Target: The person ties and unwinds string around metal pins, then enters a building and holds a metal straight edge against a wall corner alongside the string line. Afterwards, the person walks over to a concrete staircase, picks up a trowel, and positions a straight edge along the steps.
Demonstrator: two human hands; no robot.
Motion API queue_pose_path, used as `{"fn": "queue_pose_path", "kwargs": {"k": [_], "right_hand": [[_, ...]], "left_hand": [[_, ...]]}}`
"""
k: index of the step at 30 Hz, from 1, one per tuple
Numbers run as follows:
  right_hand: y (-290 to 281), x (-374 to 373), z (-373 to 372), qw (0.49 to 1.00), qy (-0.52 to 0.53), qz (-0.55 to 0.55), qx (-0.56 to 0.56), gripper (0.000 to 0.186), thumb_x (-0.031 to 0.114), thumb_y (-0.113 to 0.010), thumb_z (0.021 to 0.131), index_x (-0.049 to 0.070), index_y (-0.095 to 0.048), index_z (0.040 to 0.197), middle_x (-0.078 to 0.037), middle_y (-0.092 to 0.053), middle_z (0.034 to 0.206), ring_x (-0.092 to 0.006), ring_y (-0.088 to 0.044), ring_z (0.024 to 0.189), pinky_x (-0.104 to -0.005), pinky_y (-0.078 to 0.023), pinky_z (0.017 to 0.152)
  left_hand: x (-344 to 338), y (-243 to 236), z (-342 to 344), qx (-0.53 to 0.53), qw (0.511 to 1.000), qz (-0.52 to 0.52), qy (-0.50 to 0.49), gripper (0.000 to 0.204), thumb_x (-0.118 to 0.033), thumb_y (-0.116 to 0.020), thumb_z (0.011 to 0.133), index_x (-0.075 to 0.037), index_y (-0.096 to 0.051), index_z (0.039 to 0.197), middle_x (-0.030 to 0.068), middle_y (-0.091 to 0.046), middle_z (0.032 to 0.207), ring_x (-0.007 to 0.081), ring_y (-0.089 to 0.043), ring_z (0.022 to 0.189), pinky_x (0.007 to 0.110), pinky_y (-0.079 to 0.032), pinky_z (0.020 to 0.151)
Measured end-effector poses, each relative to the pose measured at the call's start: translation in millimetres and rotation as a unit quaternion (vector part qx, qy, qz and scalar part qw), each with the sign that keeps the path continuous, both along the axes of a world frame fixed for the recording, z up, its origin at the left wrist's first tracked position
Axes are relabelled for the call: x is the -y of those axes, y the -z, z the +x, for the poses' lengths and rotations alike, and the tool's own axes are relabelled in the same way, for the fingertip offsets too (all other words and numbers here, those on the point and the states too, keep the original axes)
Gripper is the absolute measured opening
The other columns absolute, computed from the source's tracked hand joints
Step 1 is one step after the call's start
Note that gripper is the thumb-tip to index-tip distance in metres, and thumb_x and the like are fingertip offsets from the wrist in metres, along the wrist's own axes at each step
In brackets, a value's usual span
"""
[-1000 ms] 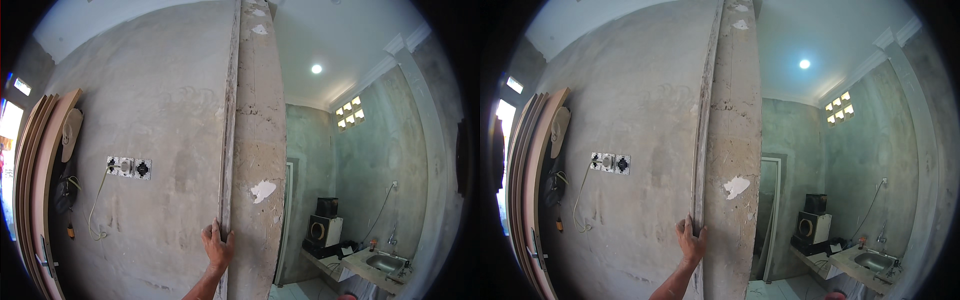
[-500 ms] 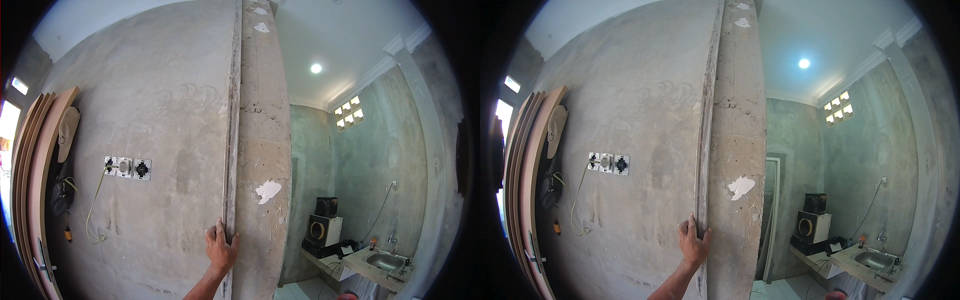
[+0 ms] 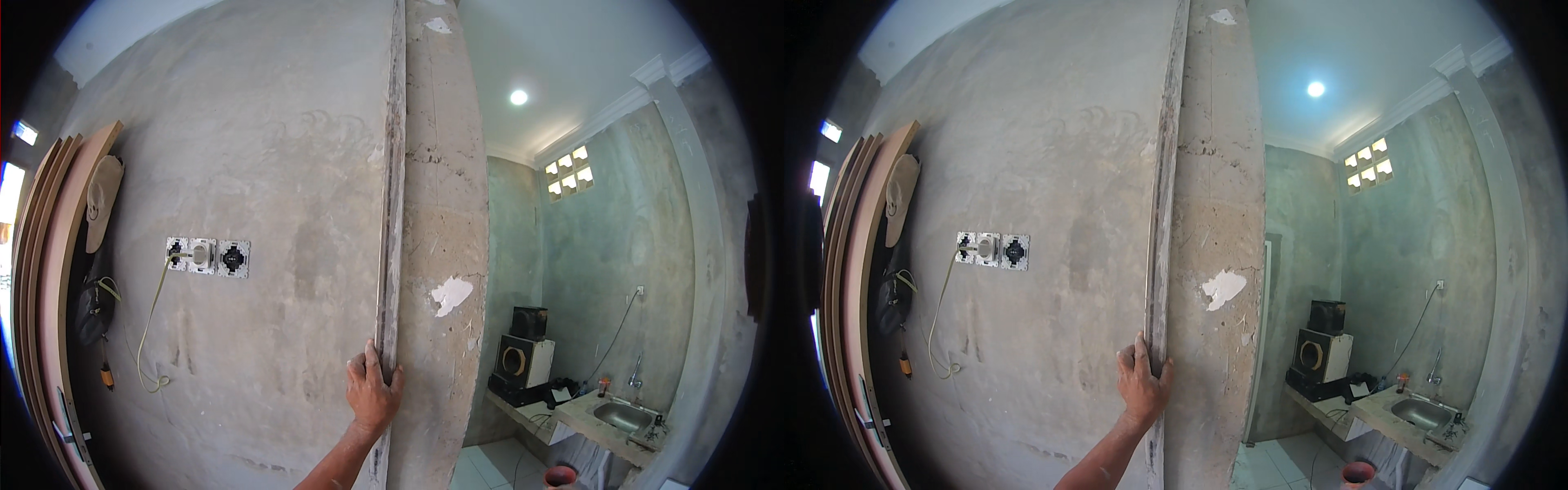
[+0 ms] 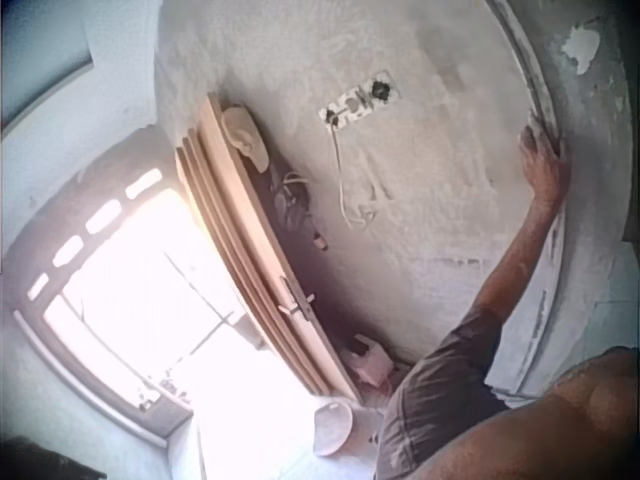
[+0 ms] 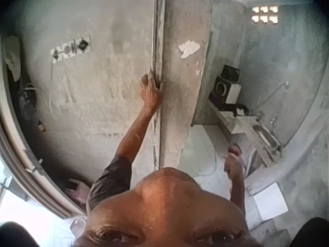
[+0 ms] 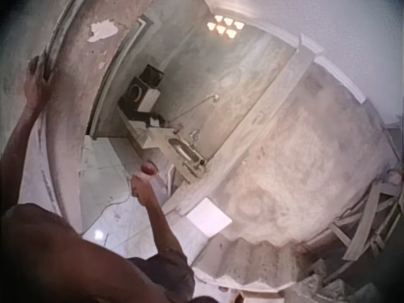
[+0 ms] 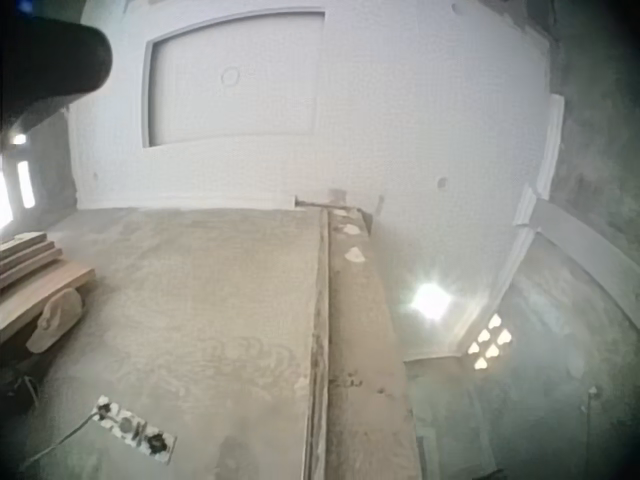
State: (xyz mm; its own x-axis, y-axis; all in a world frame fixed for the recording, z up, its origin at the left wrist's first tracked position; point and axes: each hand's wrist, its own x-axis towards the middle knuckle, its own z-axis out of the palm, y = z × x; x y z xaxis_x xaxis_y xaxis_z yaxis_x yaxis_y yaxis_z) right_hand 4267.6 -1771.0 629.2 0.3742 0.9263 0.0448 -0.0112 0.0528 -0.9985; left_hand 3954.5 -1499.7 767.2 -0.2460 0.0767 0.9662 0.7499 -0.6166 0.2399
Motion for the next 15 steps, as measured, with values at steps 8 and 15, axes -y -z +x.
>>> {"fn": "queue_pose_path", "kwargs": {"k": [8,15], "right_hand": [[-85,-12,-27,0.990,-0.011,-0.005,0.140,0.017,0.020,-0.057,0.090,0.004,-0.061,0.085,-0.003,-0.055,0.065,-0.0161,-0.055,0.057,-0.0282,-0.044,0.053],[-161,-46,-49,0.989,-0.113,0.007,0.091,0.018,0.020,-0.055,0.089,0.003,-0.055,0.083,0.000,-0.044,0.059,-0.0067,-0.038,0.044,-0.0243,-0.031,0.040]], "left_hand": [[-1,0,-3,0.001,1.000,0.004,0.013,0.076,-0.019,-0.073,0.073,-0.001,-0.040,0.138,0.0163,-0.049,0.108,0.0319,-0.052,0.096,0.041,-0.047,0.076],[-7,0,-5,0.006,1.000,-0.006,0.006,0.076,-0.019,-0.073,0.074,-0.002,-0.037,0.140,0.0165,-0.048,0.109,0.0328,-0.052,0.097,0.042,-0.047,0.077]]}}
